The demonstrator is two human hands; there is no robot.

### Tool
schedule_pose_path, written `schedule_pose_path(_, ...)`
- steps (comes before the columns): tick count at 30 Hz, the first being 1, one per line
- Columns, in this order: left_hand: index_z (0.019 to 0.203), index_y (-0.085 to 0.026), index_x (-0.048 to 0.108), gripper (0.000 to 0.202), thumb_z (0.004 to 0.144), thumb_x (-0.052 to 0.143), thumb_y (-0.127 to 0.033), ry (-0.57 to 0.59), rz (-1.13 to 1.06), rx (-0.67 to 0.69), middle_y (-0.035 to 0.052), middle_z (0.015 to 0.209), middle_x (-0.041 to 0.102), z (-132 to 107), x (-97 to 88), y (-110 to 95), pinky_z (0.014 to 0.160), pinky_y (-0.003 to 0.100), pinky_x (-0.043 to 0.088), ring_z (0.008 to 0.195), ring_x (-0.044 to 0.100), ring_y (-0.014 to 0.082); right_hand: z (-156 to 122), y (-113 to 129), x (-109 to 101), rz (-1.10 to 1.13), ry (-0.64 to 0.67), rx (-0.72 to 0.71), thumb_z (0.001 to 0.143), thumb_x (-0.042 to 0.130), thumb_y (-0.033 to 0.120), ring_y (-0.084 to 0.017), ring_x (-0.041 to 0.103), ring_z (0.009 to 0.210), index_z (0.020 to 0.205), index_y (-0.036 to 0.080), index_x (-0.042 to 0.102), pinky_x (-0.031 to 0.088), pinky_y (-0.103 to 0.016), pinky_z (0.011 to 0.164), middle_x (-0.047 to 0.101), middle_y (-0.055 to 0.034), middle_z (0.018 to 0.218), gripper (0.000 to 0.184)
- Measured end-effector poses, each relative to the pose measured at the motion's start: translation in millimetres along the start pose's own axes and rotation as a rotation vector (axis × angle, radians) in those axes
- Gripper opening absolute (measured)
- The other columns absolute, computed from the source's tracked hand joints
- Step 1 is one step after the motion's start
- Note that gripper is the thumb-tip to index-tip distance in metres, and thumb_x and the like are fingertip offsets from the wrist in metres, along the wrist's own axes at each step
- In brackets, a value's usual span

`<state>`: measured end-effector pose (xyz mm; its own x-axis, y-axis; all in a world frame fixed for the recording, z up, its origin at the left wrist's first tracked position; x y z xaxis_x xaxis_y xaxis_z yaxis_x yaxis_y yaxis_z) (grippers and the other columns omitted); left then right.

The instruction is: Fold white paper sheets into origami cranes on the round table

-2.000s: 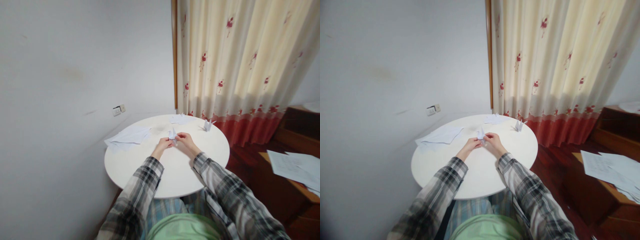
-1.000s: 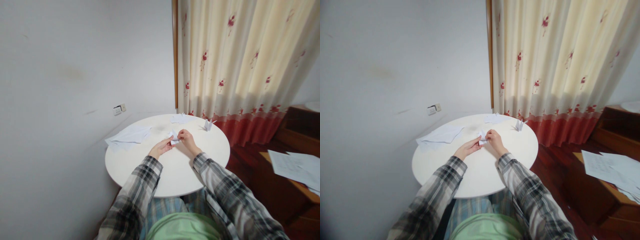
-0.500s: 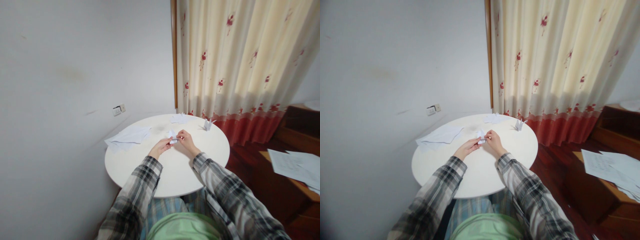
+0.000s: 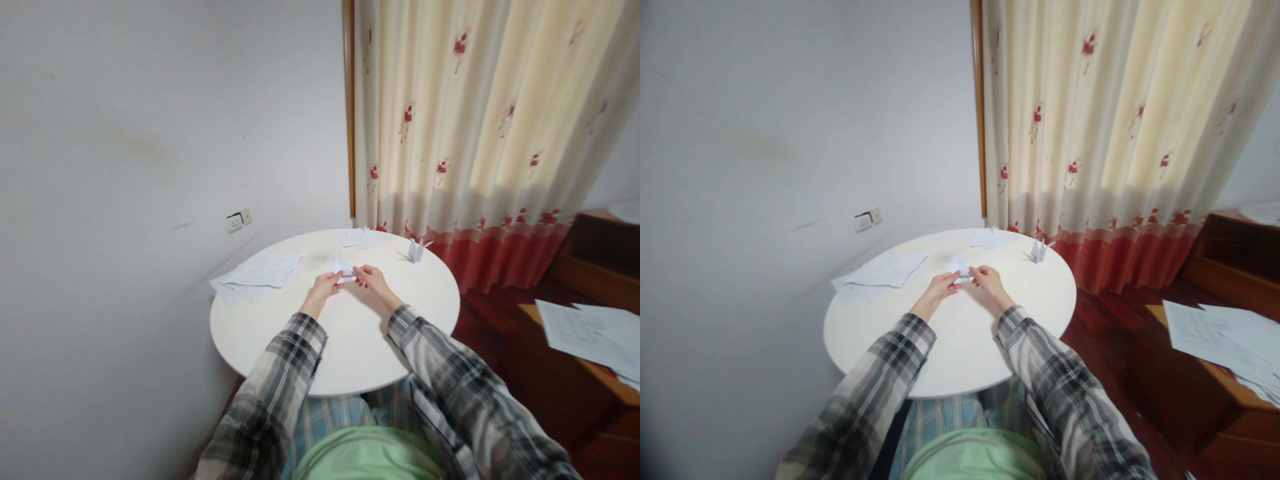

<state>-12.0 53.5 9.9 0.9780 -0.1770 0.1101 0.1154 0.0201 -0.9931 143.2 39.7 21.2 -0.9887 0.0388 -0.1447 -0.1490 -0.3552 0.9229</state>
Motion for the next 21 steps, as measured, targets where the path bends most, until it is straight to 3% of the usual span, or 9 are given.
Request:
schedule_pose_path(3,0.082,-0.01,0.066,0.042,0.057,0.073,-0.043,-0.048,0.04,-0.016,0.0078,0.083,0.068,-3.0,0.8,-2.2,0.06,0.02,0.042,0.062,0.059,0.0092,0.4,-1.8,3.6,0.071,0.047,0.041,0.064,0.059,0.048,-0.008,0.044,0.043,0.059,0.016,0.055,0.033,-0.021,0.043,0.054,0.0007,0.048,0.033)
schedule_pose_path(10,0.077,-0.009,0.066,0.038,0.057,0.074,-0.041,-0.038,0.067,-0.022,0.0058,0.072,0.066,-6.7,3.5,-6.5,0.054,0.018,0.04,0.057,0.057,0.0082,0.8,-4.6,2.5,0.206,0.093,0.1,0.057,0.065,0.036,-0.009,0.05,0.046,0.063,0.014,0.059,0.038,-0.021,0.047,0.058,0.0,0.051,0.024)
schedule_pose_path(17,0.079,-0.011,0.067,0.03,0.055,0.077,-0.026,0.044,0.094,-0.017,0.0041,0.073,0.068,-4.8,1.1,-1.3,0.06,0.017,0.046,0.06,0.059,0.007,4.6,-10.9,1.3,0.028,0.025,0.066,0.059,0.058,0.018,-0.01,0.051,0.044,0.058,0.016,0.057,0.038,-0.02,0.045,0.057,0.0011,0.047,0.003)
schedule_pose_path(21,0.078,-0.009,0.067,0.024,0.057,0.075,-0.015,0.052,0.095,-0.05,0.0056,0.073,0.068,-2.5,-1.2,1.5,0.064,0.019,0.048,0.061,0.061,0.0089,5.5,-10.3,0.1,-0.178,0.004,-0.04,0.064,0.052,0.011,-0.01,0.053,0.048,0.064,0.015,0.061,0.039,-0.019,0.048,0.059,0.0008,0.052,0.01)
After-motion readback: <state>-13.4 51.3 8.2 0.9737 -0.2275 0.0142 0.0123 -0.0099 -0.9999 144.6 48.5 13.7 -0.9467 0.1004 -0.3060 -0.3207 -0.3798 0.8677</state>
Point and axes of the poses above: each hand's wrist, its own z-axis towards the middle knuckle, its own x-axis out of the palm, y = z × x, the point moved 3 cm from there along z, towards the middle knuckle
